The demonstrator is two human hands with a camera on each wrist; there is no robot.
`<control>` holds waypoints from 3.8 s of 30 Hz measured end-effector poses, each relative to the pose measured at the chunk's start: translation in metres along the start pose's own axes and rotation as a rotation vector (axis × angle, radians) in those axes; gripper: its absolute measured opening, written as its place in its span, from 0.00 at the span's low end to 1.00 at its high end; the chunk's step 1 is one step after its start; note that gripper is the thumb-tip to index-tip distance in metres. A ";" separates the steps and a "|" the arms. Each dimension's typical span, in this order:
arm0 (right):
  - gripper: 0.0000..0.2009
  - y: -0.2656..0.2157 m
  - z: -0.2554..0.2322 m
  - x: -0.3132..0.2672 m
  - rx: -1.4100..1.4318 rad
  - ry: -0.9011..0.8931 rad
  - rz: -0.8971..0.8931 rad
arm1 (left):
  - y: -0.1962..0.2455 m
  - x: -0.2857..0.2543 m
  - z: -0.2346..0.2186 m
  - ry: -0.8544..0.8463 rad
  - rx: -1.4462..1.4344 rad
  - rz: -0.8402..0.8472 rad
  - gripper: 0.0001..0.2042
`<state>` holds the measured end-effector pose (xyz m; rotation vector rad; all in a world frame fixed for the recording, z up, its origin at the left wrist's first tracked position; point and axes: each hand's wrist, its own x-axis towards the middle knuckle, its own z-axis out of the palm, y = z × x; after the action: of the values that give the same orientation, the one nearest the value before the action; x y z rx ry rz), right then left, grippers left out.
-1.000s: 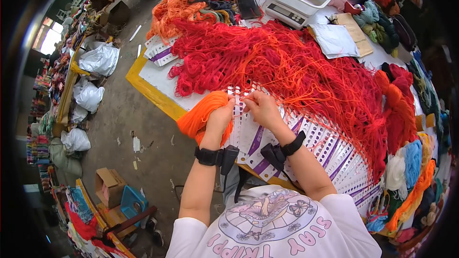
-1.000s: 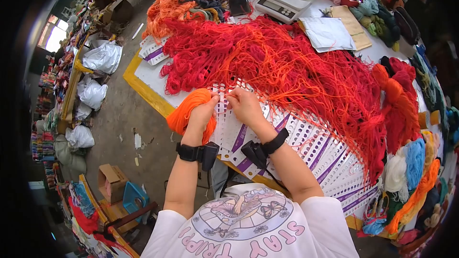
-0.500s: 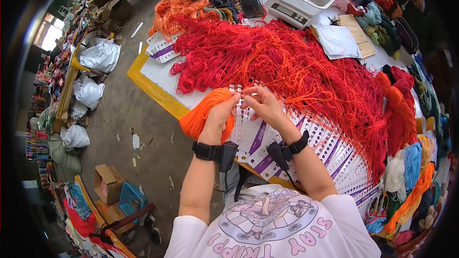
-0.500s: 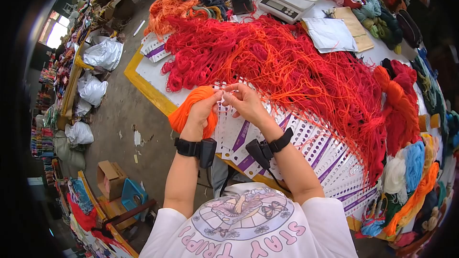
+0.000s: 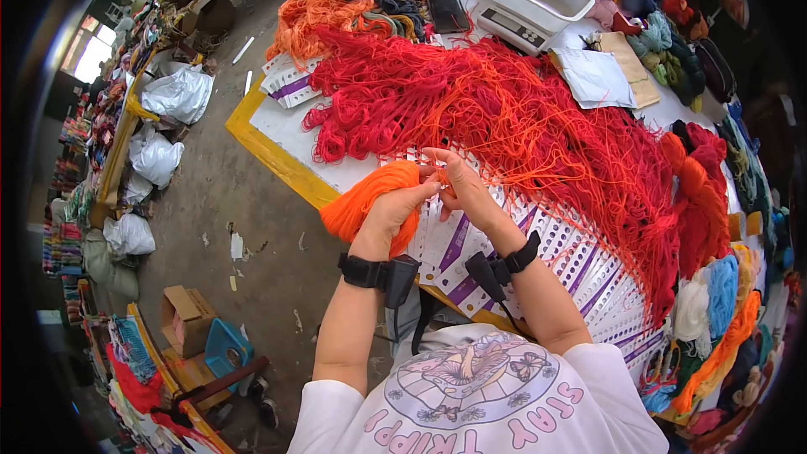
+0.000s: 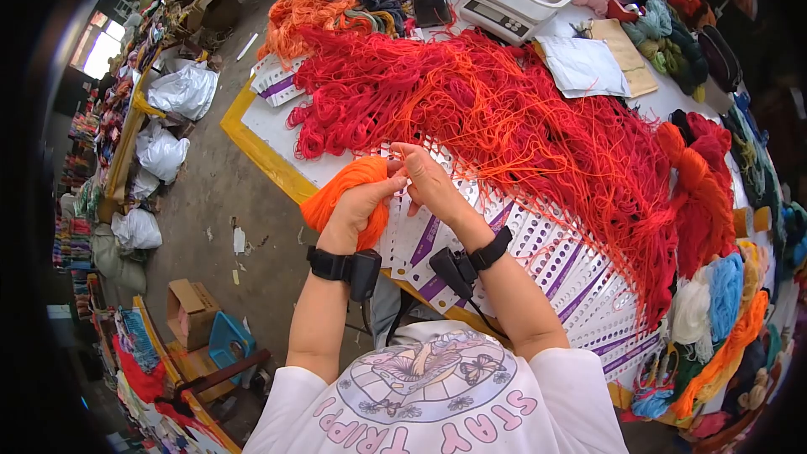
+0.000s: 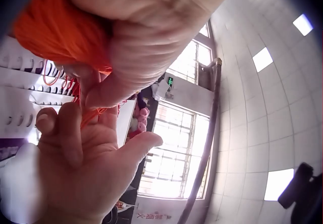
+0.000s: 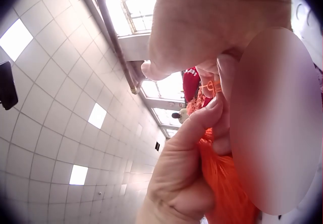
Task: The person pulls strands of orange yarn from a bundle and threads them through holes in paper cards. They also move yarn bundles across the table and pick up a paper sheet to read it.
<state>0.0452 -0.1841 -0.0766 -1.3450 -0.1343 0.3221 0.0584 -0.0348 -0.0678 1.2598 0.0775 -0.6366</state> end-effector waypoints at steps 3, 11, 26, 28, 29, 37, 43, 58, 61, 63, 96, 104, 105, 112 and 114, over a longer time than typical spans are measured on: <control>0.34 -0.002 0.004 -0.001 -0.011 0.034 -0.004 | -0.012 0.004 -0.004 -0.010 0.069 0.090 0.14; 0.35 -0.002 0.009 -0.002 0.020 0.059 0.070 | -0.029 0.000 0.001 0.133 0.363 0.436 0.09; 0.13 0.011 0.004 0.000 0.068 -0.007 0.146 | -0.010 0.012 -0.014 0.174 -0.088 0.138 0.04; 0.11 0.011 0.003 0.000 0.108 0.026 0.137 | -0.011 0.014 -0.018 0.143 -0.063 0.164 0.04; 0.12 0.013 0.001 0.000 0.168 -0.009 0.166 | -0.012 0.015 -0.019 0.128 -0.050 0.176 0.04; 0.20 -0.001 -0.006 -0.004 0.637 -0.241 0.310 | -0.001 0.006 -0.024 -0.033 -0.041 0.001 0.07; 0.19 0.002 -0.005 -0.002 0.687 -0.323 0.324 | 0.001 0.003 -0.014 0.028 -0.143 -0.098 0.06; 0.09 0.023 -0.001 0.014 -0.123 0.311 0.025 | -0.031 0.032 -0.032 0.230 0.413 0.026 0.09; 0.08 0.021 -0.002 0.014 -0.064 0.319 0.031 | -0.042 0.045 -0.036 0.242 0.620 0.053 0.09; 0.08 0.025 -0.003 0.014 -0.110 0.344 0.018 | -0.043 0.044 -0.036 0.266 0.597 0.018 0.09; 0.16 0.014 0.012 0.016 -0.749 0.430 -0.086 | 0.007 0.007 -0.046 -0.192 -0.158 -0.090 0.11; 0.15 -0.009 0.005 0.026 -0.635 0.227 0.258 | -0.013 0.015 -0.038 0.148 0.447 0.098 0.15; 0.14 -0.002 -0.002 0.030 -0.617 0.192 0.250 | -0.006 0.020 -0.060 0.183 0.209 0.070 0.11; 0.15 -0.011 -0.002 0.027 -0.614 0.139 0.255 | 0.087 -0.037 -0.258 0.304 -0.511 0.402 0.07; 0.19 -0.013 -0.004 0.028 -0.669 0.083 0.282 | 0.095 -0.049 -0.275 0.561 -0.425 0.528 0.09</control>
<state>0.0744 -0.1817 -0.0669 -2.0452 0.0248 0.4828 0.1418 0.2482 -0.0573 0.9529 0.3157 0.1966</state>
